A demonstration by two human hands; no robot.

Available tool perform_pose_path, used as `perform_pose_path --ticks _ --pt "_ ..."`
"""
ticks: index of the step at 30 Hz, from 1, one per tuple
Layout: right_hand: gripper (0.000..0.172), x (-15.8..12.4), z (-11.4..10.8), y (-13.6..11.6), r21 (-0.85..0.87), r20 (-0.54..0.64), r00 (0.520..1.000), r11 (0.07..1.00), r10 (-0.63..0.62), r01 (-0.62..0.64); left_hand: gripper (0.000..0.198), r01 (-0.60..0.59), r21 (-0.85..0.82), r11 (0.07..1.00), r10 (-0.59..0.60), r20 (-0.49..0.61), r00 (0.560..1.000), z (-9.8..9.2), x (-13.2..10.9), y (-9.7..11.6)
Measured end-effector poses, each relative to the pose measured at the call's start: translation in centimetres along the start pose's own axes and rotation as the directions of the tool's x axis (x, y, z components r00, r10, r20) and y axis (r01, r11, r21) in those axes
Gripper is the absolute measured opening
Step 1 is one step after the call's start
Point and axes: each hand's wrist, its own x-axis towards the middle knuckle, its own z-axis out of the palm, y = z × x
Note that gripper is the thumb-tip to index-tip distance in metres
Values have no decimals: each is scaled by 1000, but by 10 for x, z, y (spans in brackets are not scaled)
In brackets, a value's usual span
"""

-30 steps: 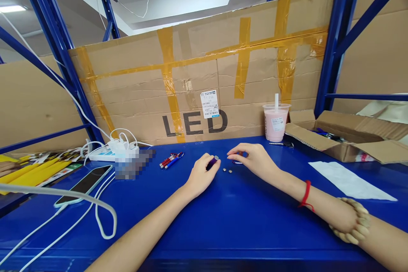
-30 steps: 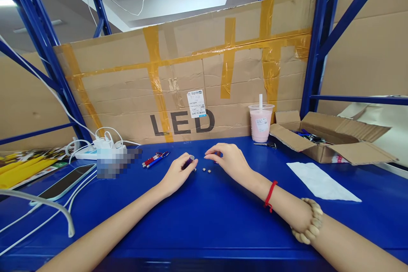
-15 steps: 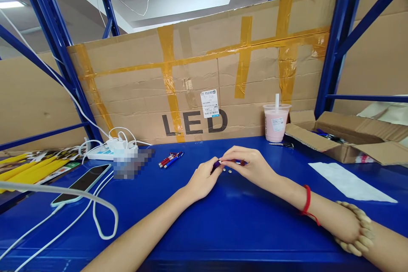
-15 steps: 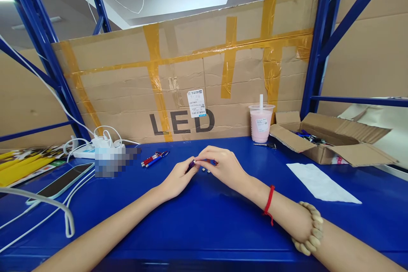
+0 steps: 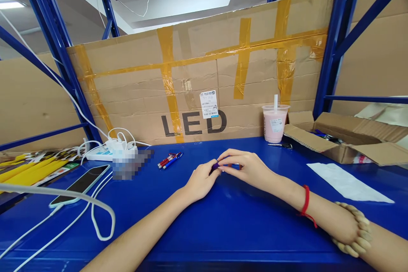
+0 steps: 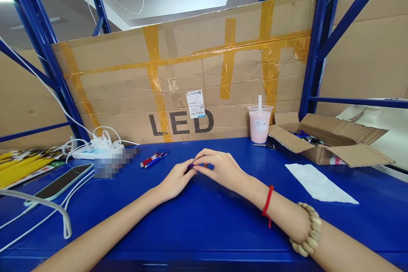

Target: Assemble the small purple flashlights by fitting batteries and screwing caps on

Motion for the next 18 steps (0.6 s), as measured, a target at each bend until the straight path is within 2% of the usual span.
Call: perform_pose_path --ticks 5,7,9,11,14,16,18 --pt "17 0 1 -1 57 23 995 993 99 -101 16 21 -19 1000 -22 -37 999 0 1 2" --pt "23 0 2 0 74 8 989 986 149 -149 20 30 -41 999 -33 -68 997 -1 1 3" --pt "33 0 3 1 36 -4 981 981 192 -192 23 25 -71 997 -32 -99 995 -3 2 6" --pt "35 -1 3 5 -52 12 977 976 212 -211 22 0 -104 995 -13 -121 993 -4 2 7" --pt "28 -3 4 13 -161 115 970 968 214 -194 22 -11 -264 964 -23 -125 992 -6 3 8" --pt "25 -5 6 19 -162 200 955 969 217 -187 24 -3 -379 925 -49 -128 991 -7 4 7" --pt "24 -6 8 23 -130 256 940 972 224 -197 23 -11 -424 905 -57 -147 987 -7 5 5"
